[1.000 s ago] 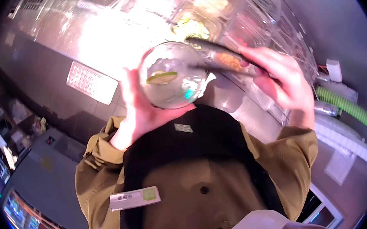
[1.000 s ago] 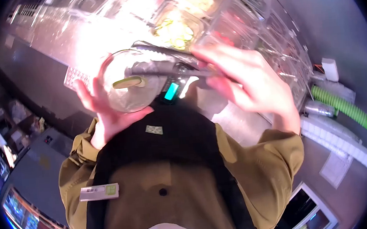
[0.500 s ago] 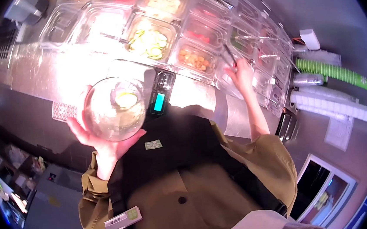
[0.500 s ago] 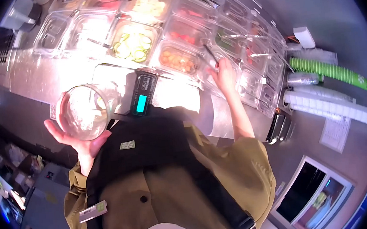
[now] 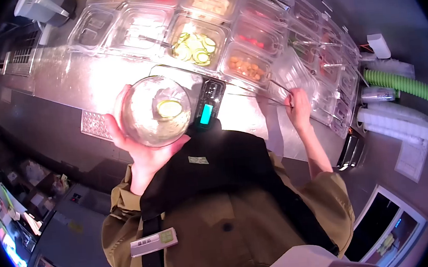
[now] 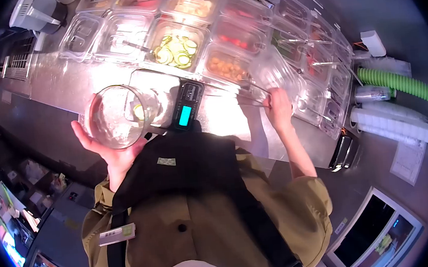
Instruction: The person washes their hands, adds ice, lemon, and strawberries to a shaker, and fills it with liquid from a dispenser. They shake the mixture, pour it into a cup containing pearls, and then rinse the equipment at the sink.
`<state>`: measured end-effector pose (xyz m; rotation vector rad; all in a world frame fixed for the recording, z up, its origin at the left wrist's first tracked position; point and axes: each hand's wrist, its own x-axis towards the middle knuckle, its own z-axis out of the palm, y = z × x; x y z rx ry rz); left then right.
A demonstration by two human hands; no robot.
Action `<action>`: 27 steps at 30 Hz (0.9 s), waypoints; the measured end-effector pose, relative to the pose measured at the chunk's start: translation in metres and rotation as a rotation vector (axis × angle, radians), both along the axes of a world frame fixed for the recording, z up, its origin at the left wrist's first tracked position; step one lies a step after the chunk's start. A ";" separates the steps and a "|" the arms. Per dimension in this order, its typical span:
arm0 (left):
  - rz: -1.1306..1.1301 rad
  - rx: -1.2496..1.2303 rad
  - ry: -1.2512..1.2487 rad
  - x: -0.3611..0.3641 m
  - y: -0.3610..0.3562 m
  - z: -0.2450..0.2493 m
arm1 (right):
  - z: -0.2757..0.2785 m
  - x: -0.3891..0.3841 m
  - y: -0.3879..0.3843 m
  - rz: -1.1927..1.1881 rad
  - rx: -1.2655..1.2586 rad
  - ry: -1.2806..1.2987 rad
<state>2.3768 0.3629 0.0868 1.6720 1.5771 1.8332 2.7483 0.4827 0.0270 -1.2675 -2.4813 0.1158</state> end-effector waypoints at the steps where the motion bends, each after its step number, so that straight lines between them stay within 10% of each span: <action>1: -0.013 0.001 0.002 -0.001 0.000 0.000 | 0.004 -0.019 0.006 0.062 0.002 0.011; 7: -0.132 -0.065 0.031 -0.003 -0.004 0.012 | -0.031 -0.138 0.075 0.624 -0.002 -0.067; 17: -0.098 -0.077 0.009 -0.001 -0.002 0.010 | -0.062 -0.199 0.093 0.809 -0.132 0.249; 27: 0.000 -0.067 0.059 -0.002 -0.004 0.001 | -0.055 -0.066 0.155 0.148 -0.179 -0.069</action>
